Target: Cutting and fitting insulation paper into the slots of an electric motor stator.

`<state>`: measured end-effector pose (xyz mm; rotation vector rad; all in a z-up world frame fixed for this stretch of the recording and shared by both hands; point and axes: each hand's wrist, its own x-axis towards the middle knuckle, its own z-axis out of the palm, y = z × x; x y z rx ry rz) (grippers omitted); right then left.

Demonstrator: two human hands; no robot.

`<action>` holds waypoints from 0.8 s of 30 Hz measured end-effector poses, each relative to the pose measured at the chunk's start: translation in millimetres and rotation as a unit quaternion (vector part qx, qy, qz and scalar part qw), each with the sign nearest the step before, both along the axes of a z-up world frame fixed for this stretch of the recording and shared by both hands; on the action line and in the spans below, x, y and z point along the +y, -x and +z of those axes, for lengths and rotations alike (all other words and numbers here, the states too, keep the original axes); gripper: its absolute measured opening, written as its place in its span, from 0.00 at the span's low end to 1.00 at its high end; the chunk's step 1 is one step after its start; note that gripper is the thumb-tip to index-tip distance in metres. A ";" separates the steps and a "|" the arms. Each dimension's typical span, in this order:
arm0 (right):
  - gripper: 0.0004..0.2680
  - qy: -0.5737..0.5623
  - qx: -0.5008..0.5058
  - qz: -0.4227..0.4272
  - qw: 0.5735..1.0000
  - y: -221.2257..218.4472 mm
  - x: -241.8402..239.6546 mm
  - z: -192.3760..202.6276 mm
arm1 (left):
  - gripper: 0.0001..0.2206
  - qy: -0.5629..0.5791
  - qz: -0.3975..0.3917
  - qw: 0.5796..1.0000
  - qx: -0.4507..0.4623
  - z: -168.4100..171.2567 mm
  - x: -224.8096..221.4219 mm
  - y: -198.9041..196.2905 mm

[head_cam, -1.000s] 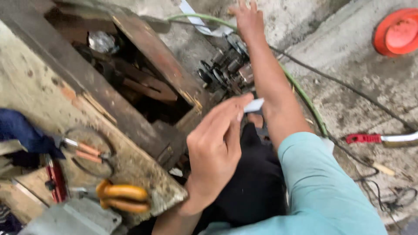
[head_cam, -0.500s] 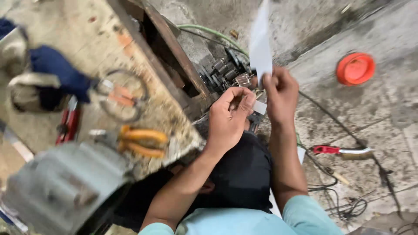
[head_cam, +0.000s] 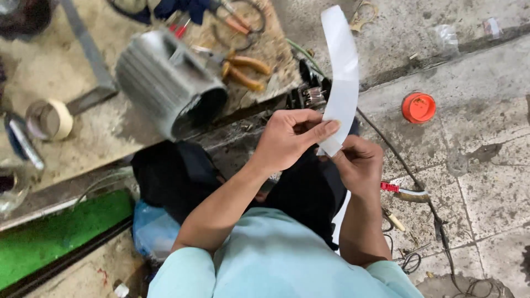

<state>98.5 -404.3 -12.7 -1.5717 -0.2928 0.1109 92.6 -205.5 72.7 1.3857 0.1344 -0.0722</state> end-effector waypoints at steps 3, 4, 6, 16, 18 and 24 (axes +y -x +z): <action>0.18 0.025 0.019 0.079 0.996 -1.6 19.9 41.4 | 0.12 -0.105 -0.001 0.994 -0.027 17.5 16.7 20.3; 0.18 0.026 0.014 0.085 0.996 -2.9 33.0 48.3 | 0.12 -0.105 0.006 0.994 -0.031 21.1 24.3 27.4; 0.12 -0.045 0.034 0.011 0.998 -0.9 58.6 59.7 | 0.12 -0.157 -0.022 0.987 -0.028 24.6 39.1 44.0; 0.06 -0.236 0.033 -0.063 0.969 -1.9 110.6 54.4 | 0.17 0.051 0.216 0.973 -0.068 -7.0 68.4 101.3; 0.06 -0.259 0.038 -0.061 0.963 3.6 115.8 48.3 | 0.20 0.104 0.235 0.963 -0.077 4.6 71.0 108.8; 0.08 -0.258 0.058 -0.063 0.962 13.3 124.4 48.9 | 0.13 0.055 0.233 0.969 -0.060 -7.8 83.0 115.9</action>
